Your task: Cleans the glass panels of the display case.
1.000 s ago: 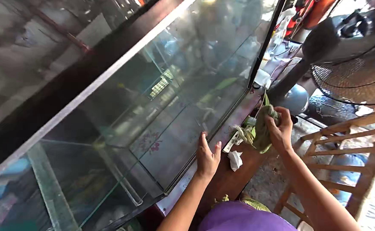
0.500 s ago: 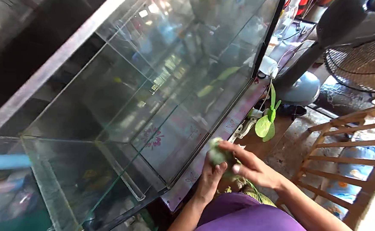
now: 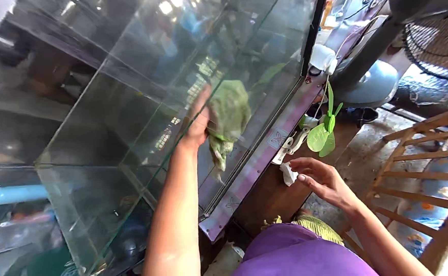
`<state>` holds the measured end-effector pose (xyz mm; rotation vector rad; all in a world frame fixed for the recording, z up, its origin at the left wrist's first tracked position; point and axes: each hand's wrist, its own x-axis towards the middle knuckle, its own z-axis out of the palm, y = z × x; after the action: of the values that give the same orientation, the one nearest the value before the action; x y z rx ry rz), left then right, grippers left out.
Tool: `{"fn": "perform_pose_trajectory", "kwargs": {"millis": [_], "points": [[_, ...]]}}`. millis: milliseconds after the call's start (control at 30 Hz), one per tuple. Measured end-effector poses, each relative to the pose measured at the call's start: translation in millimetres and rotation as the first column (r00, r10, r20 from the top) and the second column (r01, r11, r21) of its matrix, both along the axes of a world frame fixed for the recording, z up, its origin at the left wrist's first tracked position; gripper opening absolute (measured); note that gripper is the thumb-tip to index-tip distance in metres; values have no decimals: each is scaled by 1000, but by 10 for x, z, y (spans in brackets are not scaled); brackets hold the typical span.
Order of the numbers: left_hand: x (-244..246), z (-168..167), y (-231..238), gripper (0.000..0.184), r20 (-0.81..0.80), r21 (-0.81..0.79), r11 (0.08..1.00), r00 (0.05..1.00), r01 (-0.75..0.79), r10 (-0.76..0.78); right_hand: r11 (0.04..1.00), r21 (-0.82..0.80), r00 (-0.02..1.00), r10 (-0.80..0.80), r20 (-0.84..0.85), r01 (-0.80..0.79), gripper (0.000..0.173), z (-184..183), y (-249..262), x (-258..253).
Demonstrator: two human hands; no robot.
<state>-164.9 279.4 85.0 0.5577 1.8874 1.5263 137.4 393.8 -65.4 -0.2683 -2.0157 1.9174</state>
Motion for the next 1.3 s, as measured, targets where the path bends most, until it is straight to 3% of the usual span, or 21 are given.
{"fn": "perform_pose_trajectory", "kwargs": {"millis": [100,300,700,833,900,967,1000,1067,1100,1133,1233,1300], "points": [[-36,-36,310,55,-145,-219,943,947,251,-286,999,-19,999,-37,18,37,47,-74,-1,130],[85,84,291,65,-359,-417,868,829,269,-429,994,-28,994,-103,36,105,47,-149,95,331],[63,182,72,56,-319,-559,794,822,239,-471,992,-65,994,-105,13,105,41,-139,63,172],[130,293,-360,65,-299,-670,737,879,83,-371,994,-65,996,-92,18,93,41,-133,49,146],[230,320,-705,69,-348,-723,691,860,7,-373,994,-60,996,-88,30,89,41,-125,58,143],[357,255,-1089,71,-390,-726,687,812,18,-435,994,-64,995,-89,43,91,41,-119,70,144],[433,211,-1248,63,-385,-678,731,807,83,-448,994,-68,995,-86,44,89,41,-116,77,143],[609,59,-1490,44,-288,-434,851,850,295,-442,993,-87,996,-78,50,82,40,-113,82,130],[697,-64,-1542,42,-230,-330,861,852,387,-471,992,-100,996,-73,56,78,39,-115,76,114],[785,-209,-1545,39,-213,-335,846,841,415,-497,991,-103,995,-73,68,80,38,-124,61,92],[988,-540,-1453,36,-141,-647,664,797,375,-587,994,-70,991,-70,111,78,37,-129,-15,7],[1054,-625,-1444,34,-120,-553,738,839,388,-531,996,-62,991,-58,120,66,36,-122,-63,-40]]}}
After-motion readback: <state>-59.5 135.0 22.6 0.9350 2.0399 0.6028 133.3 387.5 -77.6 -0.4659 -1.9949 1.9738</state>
